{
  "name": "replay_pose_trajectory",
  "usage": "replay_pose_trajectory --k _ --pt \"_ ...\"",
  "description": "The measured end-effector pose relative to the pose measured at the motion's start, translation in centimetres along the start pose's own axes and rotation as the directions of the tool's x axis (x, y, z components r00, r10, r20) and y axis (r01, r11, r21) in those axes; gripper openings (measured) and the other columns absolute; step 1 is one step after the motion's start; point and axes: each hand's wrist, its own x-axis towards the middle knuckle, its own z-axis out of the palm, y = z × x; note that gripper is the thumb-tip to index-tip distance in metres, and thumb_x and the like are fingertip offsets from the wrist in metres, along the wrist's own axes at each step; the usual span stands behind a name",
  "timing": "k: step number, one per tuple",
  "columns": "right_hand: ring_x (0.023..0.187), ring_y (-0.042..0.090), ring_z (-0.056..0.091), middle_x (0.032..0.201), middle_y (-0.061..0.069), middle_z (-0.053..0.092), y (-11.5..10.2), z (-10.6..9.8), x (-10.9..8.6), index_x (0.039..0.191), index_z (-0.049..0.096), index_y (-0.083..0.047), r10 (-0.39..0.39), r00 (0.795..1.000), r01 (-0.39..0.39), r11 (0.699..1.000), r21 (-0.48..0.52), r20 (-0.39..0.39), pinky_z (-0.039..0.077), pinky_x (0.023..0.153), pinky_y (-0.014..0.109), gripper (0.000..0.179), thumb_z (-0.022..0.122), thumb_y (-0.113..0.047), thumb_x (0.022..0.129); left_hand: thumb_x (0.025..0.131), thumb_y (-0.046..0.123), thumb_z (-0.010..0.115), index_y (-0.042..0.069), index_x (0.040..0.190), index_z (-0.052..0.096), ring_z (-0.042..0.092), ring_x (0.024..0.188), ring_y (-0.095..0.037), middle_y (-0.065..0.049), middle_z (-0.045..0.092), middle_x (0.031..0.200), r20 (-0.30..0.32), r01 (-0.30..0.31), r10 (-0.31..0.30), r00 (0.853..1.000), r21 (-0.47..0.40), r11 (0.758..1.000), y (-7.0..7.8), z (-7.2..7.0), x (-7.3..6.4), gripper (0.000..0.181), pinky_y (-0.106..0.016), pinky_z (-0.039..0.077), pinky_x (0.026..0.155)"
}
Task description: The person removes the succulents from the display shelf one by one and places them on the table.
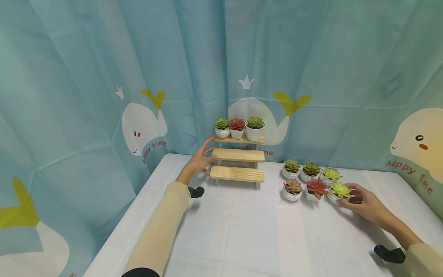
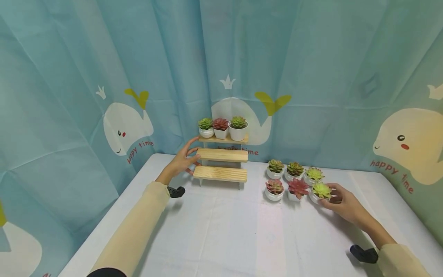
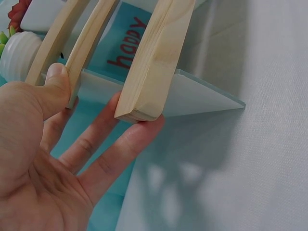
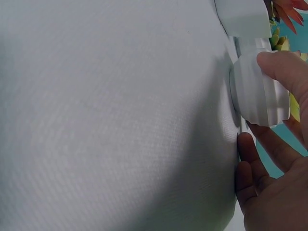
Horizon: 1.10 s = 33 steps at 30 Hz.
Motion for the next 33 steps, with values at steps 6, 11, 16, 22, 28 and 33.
replay_pose_trajectory --k 6,11,16,22,28,33 --pt "0.111 0.054 0.060 0.130 0.043 0.052 0.0 0.0 0.0 0.144 0.037 0.013 -0.004 1.000 0.004 1.000 0.005 0.001 0.056 0.086 0.060 0.077 0.076 -0.033 0.096 0.106 0.019 0.061 0.053 0.158 0.024 0.064 0.122 -0.037 -0.014 0.025 0.168 -0.011 0.022 -0.022 1.000 -0.001 1.000 0.1 0.1 0.0 0.072 -0.069 0.056 0.062" --pt "0.112 0.055 0.060 0.129 0.044 0.052 -0.1 -0.1 0.0 0.144 0.037 0.014 -0.014 1.000 0.014 1.000 0.012 0.005 0.056 0.087 0.062 0.077 0.076 -0.031 0.096 0.106 0.019 0.061 0.051 0.159 0.024 0.057 0.132 -0.035 -0.015 0.024 0.168 -0.005 0.016 -0.016 1.000 -0.006 1.000 0.1 0.1 0.1 0.072 -0.064 0.058 0.059" --pt "0.111 0.055 0.060 0.128 0.043 0.053 -0.1 -0.2 0.0 0.143 0.037 0.013 -0.020 1.000 0.020 1.000 0.013 0.010 0.056 0.086 0.061 0.075 0.076 -0.030 0.096 0.106 0.019 0.061 0.052 0.159 0.024 0.058 0.131 -0.035 -0.015 0.024 0.168 -0.007 0.013 -0.013 1.000 -0.004 1.000 0.0 0.1 0.1 0.072 -0.065 0.058 0.060" --pt "0.111 0.054 0.061 0.127 0.043 0.054 0.0 -0.3 0.1 0.143 0.038 0.014 -0.028 0.999 0.028 1.000 0.009 0.019 0.057 0.085 0.058 0.075 0.077 -0.029 0.095 0.106 0.018 0.060 0.053 0.158 0.024 0.060 0.127 -0.036 -0.014 0.024 0.168 -0.008 0.019 -0.019 1.000 -0.003 1.000 -0.1 0.0 0.2 0.072 -0.066 0.058 0.061" --pt "0.110 0.053 0.061 0.129 0.043 0.052 0.0 -0.8 0.3 0.144 0.036 0.014 -0.031 0.998 0.031 0.999 0.008 0.058 0.057 0.086 0.060 0.076 0.077 -0.029 0.095 0.106 0.019 0.060 0.052 0.159 0.023 0.063 0.122 -0.039 -0.015 0.024 0.168 -0.003 0.014 -0.014 1.000 -0.005 1.000 0.0 0.1 0.1 0.072 -0.066 0.058 0.061" --pt "0.111 0.052 0.062 0.134 0.045 0.047 -0.3 -2.0 0.5 0.147 0.033 0.009 -0.067 0.989 0.063 0.997 0.034 0.128 0.058 0.082 0.056 0.076 0.076 -0.026 0.095 0.106 0.020 0.060 0.052 0.159 0.022 0.066 0.115 -0.042 -0.015 0.022 0.168 0.004 0.014 -0.014 1.000 -0.008 1.000 0.1 0.0 0.0 0.073 -0.065 0.058 0.060"
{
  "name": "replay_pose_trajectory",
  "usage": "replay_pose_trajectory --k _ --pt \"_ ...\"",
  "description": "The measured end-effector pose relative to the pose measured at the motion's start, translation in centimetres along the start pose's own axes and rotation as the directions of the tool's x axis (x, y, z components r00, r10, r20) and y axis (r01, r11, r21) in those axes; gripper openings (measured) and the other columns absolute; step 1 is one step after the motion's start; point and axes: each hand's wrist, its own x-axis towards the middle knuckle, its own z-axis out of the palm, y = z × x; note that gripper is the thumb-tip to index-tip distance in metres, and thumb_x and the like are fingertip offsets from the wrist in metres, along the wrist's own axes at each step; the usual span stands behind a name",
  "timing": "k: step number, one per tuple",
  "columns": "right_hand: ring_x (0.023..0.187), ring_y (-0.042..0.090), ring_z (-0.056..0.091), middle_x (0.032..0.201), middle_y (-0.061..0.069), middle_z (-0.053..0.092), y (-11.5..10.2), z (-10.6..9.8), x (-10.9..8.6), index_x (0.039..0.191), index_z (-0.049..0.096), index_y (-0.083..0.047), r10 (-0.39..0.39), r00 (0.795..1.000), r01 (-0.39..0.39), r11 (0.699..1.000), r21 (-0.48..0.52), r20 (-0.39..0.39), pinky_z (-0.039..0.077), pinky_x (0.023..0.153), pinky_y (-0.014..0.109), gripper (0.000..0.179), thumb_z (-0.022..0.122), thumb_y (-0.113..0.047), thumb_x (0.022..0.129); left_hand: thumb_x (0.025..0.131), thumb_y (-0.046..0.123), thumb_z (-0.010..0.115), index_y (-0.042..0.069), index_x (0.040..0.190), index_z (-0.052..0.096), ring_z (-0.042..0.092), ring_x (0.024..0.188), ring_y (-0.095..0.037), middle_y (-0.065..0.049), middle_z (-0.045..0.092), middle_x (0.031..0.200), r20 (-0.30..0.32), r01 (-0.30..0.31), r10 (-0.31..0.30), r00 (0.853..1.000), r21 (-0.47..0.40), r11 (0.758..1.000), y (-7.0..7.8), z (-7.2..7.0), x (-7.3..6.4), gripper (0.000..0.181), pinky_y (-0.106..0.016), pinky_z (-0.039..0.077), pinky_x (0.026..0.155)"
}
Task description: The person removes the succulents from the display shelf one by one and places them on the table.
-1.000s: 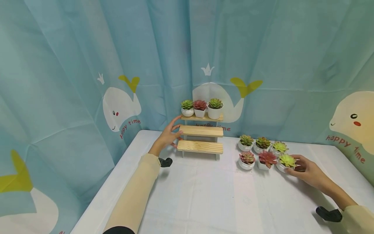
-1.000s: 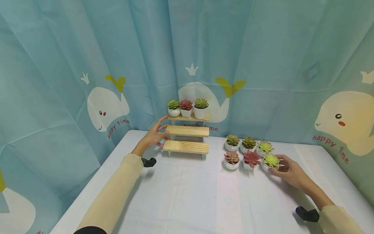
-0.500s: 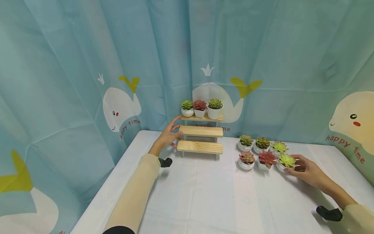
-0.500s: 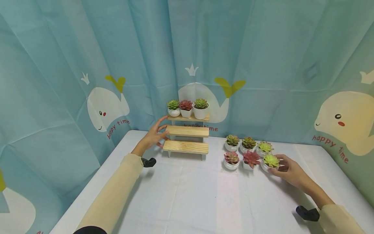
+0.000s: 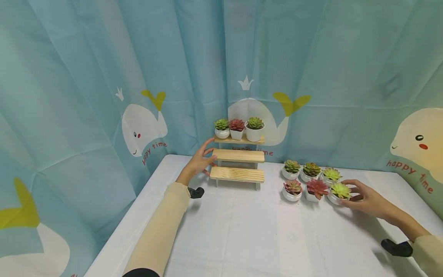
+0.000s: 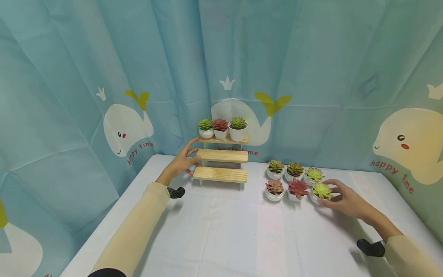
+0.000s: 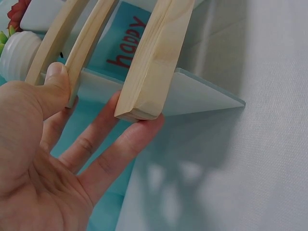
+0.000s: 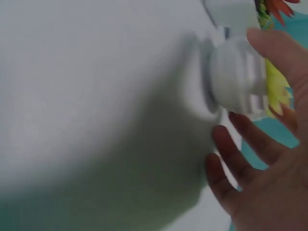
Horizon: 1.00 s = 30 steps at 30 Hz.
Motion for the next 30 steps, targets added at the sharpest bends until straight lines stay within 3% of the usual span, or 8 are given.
replay_pose_trajectory --k 5,9,16,21,30 --pt "0.109 0.047 0.064 0.137 0.046 0.043 -0.7 -1.6 0.0 0.150 0.027 0.005 -0.034 0.998 0.034 0.999 0.001 0.061 0.059 0.076 0.044 0.079 0.076 -0.023 0.095 0.106 0.021 0.060 0.050 0.160 0.022 0.057 0.131 -0.040 -0.016 0.021 0.169 0.008 -0.007 0.007 1.000 -0.007 1.000 -0.1 0.0 0.1 0.072 -0.061 0.059 0.059" --pt "0.109 0.046 0.063 0.139 0.044 0.045 -1.3 -2.8 0.0 0.153 0.023 0.003 -0.068 0.994 0.069 0.998 -0.003 0.084 0.059 0.073 0.038 0.081 0.076 -0.021 0.095 0.106 0.022 0.061 0.049 0.160 0.022 0.055 0.133 -0.040 -0.016 0.022 0.168 0.004 -0.006 0.006 1.000 -0.005 1.000 -0.1 0.0 0.2 0.072 -0.061 0.059 0.059" --pt "0.115 0.054 0.058 0.143 0.042 0.042 -2.5 -4.6 0.3 0.158 0.017 0.001 -0.101 0.989 0.106 0.994 -0.037 0.108 0.058 0.076 0.046 0.086 0.073 -0.021 0.097 0.106 0.020 0.061 0.050 0.160 0.023 0.063 0.122 -0.039 -0.016 0.023 0.168 -0.004 -0.005 0.005 1.000 0.004 1.000 0.1 0.0 -0.1 0.073 -0.061 0.059 0.058" --pt "0.118 0.057 0.054 0.144 0.040 0.042 -4.2 -5.9 0.6 0.160 0.017 -0.002 -0.137 0.989 0.139 0.989 -0.049 0.057 0.058 0.076 0.051 0.084 0.072 -0.020 0.099 0.106 0.021 0.061 0.049 0.160 0.023 0.064 0.121 -0.039 -0.016 0.024 0.168 0.000 -0.011 0.011 1.000 0.008 1.000 0.1 0.1 -0.1 0.073 -0.060 0.060 0.058" --pt "0.124 0.058 0.050 0.149 0.036 0.041 -7.9 -7.7 2.9 0.162 0.016 -0.002 -0.136 0.991 0.135 0.989 -0.064 -0.008 0.054 0.083 0.066 0.086 0.071 -0.027 0.100 0.105 0.021 0.061 0.052 0.159 0.022 0.071 0.101 -0.035 -0.015 0.025 0.168 -0.020 -0.001 0.001 1.000 0.035 0.999 -0.1 0.2 0.1 0.073 -0.062 0.059 0.060"
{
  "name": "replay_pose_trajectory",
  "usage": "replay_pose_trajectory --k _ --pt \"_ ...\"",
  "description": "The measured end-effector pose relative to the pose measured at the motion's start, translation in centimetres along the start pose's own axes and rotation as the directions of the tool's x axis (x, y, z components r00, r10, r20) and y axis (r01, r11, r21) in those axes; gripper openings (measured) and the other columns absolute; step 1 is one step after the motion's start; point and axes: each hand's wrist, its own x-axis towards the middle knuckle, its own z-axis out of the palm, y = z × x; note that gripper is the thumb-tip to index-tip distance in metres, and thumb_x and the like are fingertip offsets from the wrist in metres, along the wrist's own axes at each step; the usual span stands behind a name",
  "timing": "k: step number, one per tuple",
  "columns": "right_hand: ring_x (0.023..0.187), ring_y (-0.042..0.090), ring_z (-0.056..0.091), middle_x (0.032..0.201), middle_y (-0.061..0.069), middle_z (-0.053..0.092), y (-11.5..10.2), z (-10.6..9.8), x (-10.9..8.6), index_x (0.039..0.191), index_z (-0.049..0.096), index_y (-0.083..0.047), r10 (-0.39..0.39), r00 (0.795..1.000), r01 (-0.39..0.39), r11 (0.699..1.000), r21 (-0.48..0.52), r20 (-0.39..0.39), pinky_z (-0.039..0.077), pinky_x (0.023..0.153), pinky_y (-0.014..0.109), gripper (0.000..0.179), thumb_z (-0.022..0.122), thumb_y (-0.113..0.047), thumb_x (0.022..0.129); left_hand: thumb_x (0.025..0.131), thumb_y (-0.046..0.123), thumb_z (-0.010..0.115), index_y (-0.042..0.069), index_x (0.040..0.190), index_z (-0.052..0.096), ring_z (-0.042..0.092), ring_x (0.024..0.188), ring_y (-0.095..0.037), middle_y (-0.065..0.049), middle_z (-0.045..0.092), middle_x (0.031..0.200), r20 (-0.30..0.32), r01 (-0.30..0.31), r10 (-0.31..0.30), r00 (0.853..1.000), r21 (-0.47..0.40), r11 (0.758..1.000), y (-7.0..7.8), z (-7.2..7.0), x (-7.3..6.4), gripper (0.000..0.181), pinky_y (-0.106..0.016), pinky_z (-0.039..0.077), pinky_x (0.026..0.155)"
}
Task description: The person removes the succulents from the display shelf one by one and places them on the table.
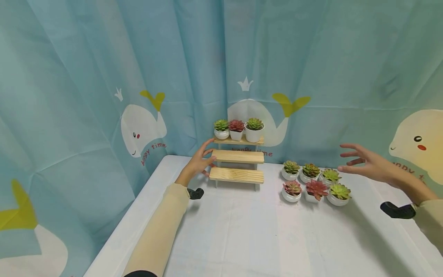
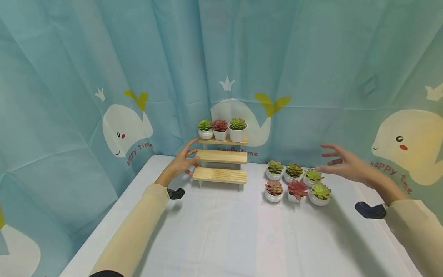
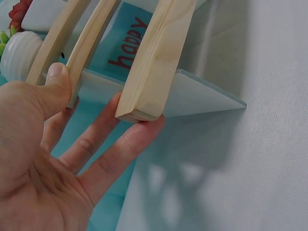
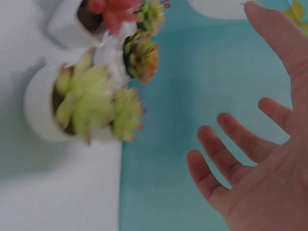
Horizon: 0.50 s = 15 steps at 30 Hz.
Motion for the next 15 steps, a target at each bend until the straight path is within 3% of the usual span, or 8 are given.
replay_pose_trajectory --k 7,15 --pt "0.124 0.054 0.052 0.149 0.032 0.044 -1.9 -0.2 2.0 0.163 0.019 -0.005 -0.018 0.997 0.019 1.000 0.008 -0.073 0.050 0.088 0.071 0.085 0.071 -0.029 0.100 0.105 0.020 0.061 0.051 0.160 0.022 0.070 0.102 -0.039 -0.016 0.026 0.167 0.003 0.002 -0.002 1.000 -0.009 1.000 -0.2 0.0 0.0 0.073 -0.060 0.060 0.058" --pt "0.129 0.049 0.050 0.154 0.026 0.042 -4.1 0.2 4.6 0.165 0.016 -0.016 -0.017 0.995 0.027 0.995 0.093 -0.101 0.045 0.093 0.071 0.088 0.071 -0.035 0.100 0.106 0.021 0.060 0.049 0.162 0.019 0.067 0.106 -0.046 -0.016 0.021 0.169 0.026 -0.012 0.013 1.000 -0.020 1.000 0.2 -0.2 -0.3 0.074 -0.068 0.057 0.062"
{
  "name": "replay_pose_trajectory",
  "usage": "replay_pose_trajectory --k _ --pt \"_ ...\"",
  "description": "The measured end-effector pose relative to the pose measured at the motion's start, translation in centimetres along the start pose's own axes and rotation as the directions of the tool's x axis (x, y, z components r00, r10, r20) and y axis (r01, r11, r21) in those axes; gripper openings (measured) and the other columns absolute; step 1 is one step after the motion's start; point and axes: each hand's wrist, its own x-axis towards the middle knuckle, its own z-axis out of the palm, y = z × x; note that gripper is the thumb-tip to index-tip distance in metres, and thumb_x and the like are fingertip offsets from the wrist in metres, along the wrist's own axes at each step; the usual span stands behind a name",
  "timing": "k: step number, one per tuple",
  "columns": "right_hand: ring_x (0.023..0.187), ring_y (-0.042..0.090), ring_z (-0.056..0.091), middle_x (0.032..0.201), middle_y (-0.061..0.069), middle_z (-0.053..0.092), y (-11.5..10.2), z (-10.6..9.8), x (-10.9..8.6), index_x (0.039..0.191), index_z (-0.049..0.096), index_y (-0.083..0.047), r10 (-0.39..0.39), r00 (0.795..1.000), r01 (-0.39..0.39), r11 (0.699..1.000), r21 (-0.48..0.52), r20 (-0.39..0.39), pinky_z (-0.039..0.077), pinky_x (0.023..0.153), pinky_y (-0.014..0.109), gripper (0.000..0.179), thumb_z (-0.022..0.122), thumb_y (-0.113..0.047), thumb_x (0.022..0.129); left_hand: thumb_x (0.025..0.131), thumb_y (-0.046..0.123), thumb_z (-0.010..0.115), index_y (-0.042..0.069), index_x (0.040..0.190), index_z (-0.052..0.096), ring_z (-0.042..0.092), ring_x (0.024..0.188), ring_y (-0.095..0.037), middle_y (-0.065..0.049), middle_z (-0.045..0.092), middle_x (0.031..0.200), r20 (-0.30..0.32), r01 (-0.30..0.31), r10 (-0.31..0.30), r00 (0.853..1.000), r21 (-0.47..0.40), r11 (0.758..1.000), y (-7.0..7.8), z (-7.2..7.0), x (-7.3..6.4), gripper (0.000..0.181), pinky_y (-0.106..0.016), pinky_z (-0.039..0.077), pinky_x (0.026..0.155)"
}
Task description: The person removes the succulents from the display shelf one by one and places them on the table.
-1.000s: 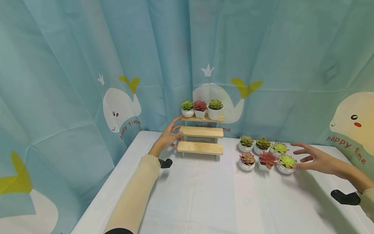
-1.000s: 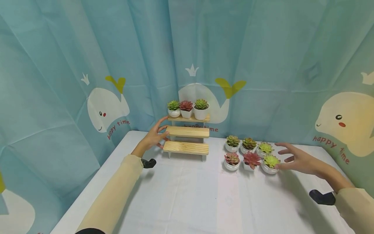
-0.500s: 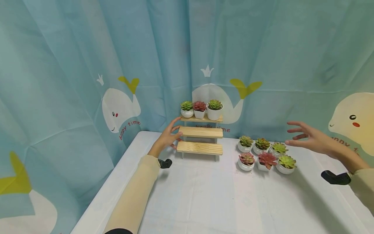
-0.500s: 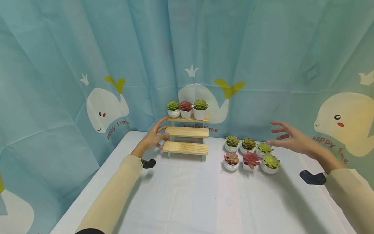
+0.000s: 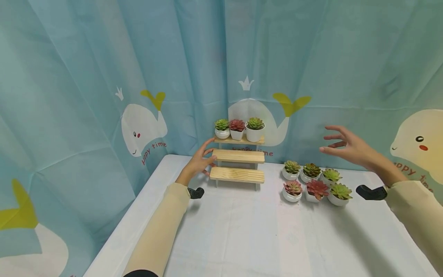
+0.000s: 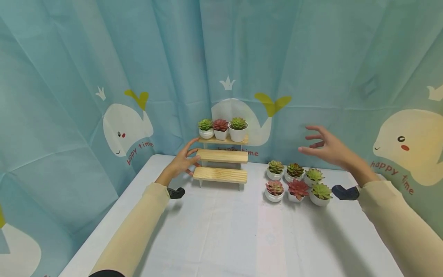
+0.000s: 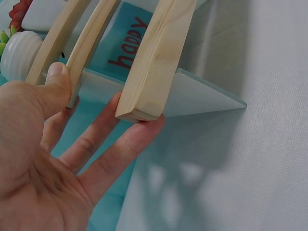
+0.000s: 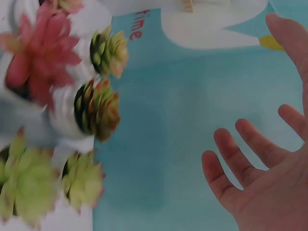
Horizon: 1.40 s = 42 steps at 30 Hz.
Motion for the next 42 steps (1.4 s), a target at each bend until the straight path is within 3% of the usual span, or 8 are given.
replay_pose_trajectory --k 11,19,33,42 --pt "0.133 0.044 0.050 0.154 0.022 0.044 -2.9 2.8 4.3 0.164 0.021 -0.021 -0.021 1.000 0.020 0.996 0.086 0.014 0.047 0.099 0.066 0.086 0.073 -0.038 0.098 0.106 0.021 0.061 0.051 0.160 0.022 0.071 0.098 -0.036 -0.017 0.024 0.168 -0.017 0.007 -0.006 1.000 0.018 1.000 -0.3 0.1 0.2 0.073 -0.063 0.059 0.061" --pt "0.135 0.044 0.048 0.154 0.021 0.045 -4.9 5.3 6.9 0.164 0.021 -0.018 -0.029 0.999 0.025 0.992 0.121 0.029 0.044 0.103 0.066 0.088 0.073 -0.042 0.097 0.106 0.020 0.061 0.054 0.157 0.024 0.071 0.093 -0.033 -0.015 0.025 0.168 -0.022 0.015 -0.015 1.000 -0.001 1.000 -0.2 0.2 0.3 0.072 -0.070 0.056 0.066" --pt "0.136 0.039 0.049 0.153 0.018 0.047 -6.6 9.8 10.4 0.162 0.028 -0.017 -0.028 1.000 0.025 0.970 0.243 0.010 0.043 0.108 0.062 0.091 0.076 -0.050 0.092 0.106 0.020 0.061 0.050 0.160 0.023 0.070 0.096 -0.038 -0.017 0.025 0.167 -0.015 -0.002 0.002 1.000 0.005 1.000 -0.4 0.0 0.2 0.072 -0.064 0.059 0.060" --pt "0.136 0.041 0.048 0.151 0.021 0.047 -7.7 11.8 11.6 0.163 0.026 -0.015 -0.019 1.000 0.021 0.959 0.283 -0.009 0.045 0.106 0.060 0.093 0.075 -0.050 0.093 0.105 0.020 0.061 0.053 0.158 0.024 0.071 0.092 -0.031 -0.014 0.027 0.167 -0.028 0.009 -0.009 1.000 0.009 1.000 -0.4 0.1 0.3 0.072 -0.065 0.058 0.062"
